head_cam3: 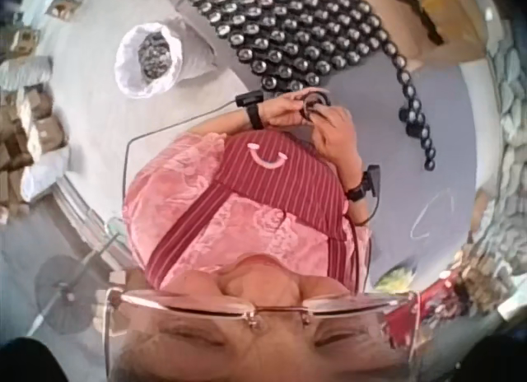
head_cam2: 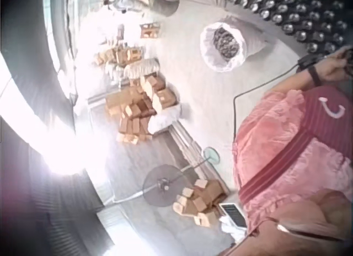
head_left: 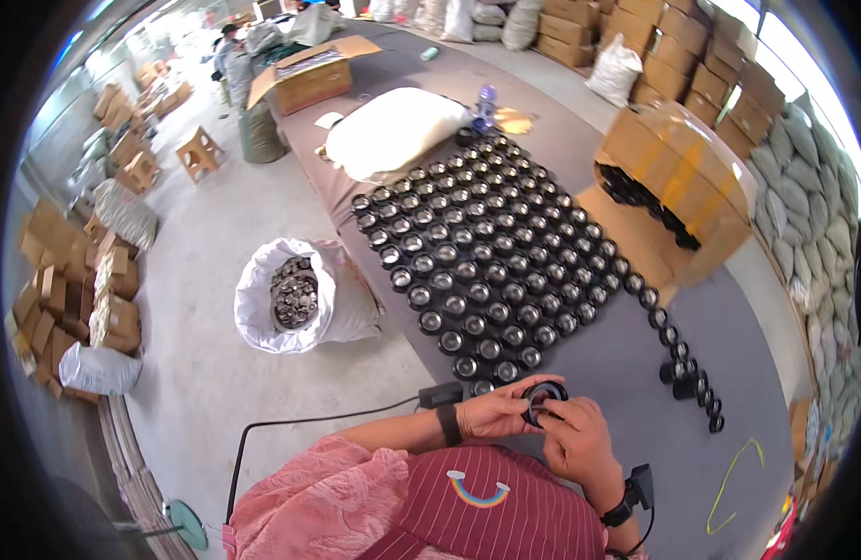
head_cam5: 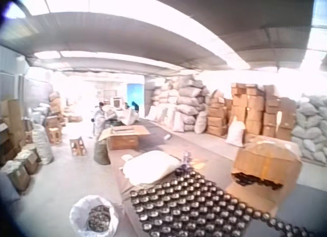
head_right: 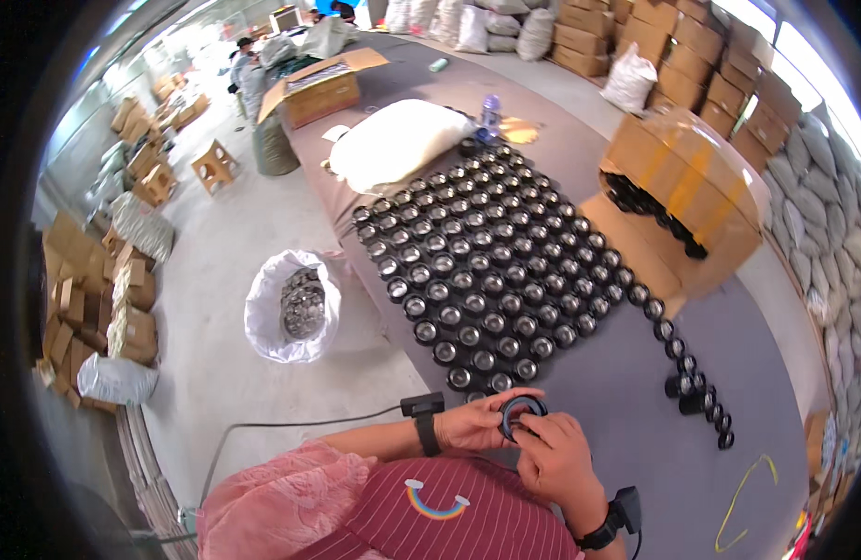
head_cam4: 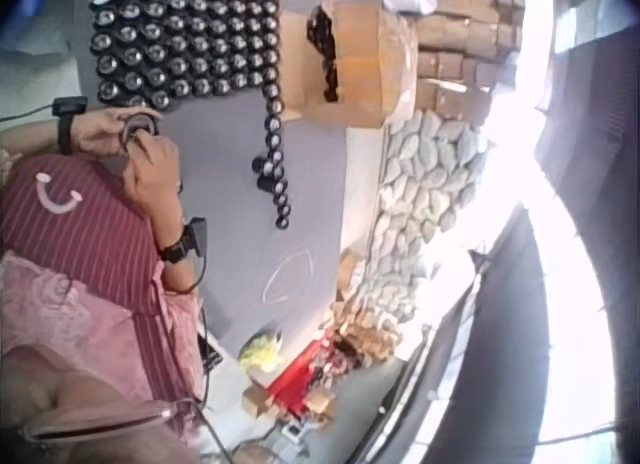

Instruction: Sorting, checking, and cleaning cylindrical lens components in a manufacturing setting.

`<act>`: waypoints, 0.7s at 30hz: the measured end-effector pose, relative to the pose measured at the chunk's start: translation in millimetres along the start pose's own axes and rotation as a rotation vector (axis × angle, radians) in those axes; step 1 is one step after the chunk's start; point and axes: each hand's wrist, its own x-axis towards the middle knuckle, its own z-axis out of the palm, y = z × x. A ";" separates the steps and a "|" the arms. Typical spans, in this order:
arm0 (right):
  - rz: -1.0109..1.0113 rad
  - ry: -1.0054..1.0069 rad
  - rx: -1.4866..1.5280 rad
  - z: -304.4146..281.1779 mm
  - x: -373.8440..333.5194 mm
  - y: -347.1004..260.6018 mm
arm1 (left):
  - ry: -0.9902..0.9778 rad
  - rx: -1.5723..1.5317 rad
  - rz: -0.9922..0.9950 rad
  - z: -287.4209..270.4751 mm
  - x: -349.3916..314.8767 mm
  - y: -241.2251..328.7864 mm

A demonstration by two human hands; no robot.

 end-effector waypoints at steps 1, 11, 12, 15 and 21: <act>-0.016 -0.014 0.027 9.8 8.7 2.2 | 0.019 -0.027 0.044 -3.3 -8.4 3.7; -0.001 -0.074 0.241 82.4 89.6 13.4 | 0.204 -0.227 0.374 -60.3 -75.4 68.6; 0.023 -0.077 0.258 89.9 97.2 18.7 | 0.267 -0.244 0.410 -70.8 -82.0 78.5; 0.043 -0.039 0.269 114.0 135.6 37.5 | 0.268 -0.256 0.485 -94.2 -103.6 110.0; -0.061 0.013 0.120 168.3 271.8 112.8 | 0.298 -0.352 0.594 -135.2 -142.7 165.0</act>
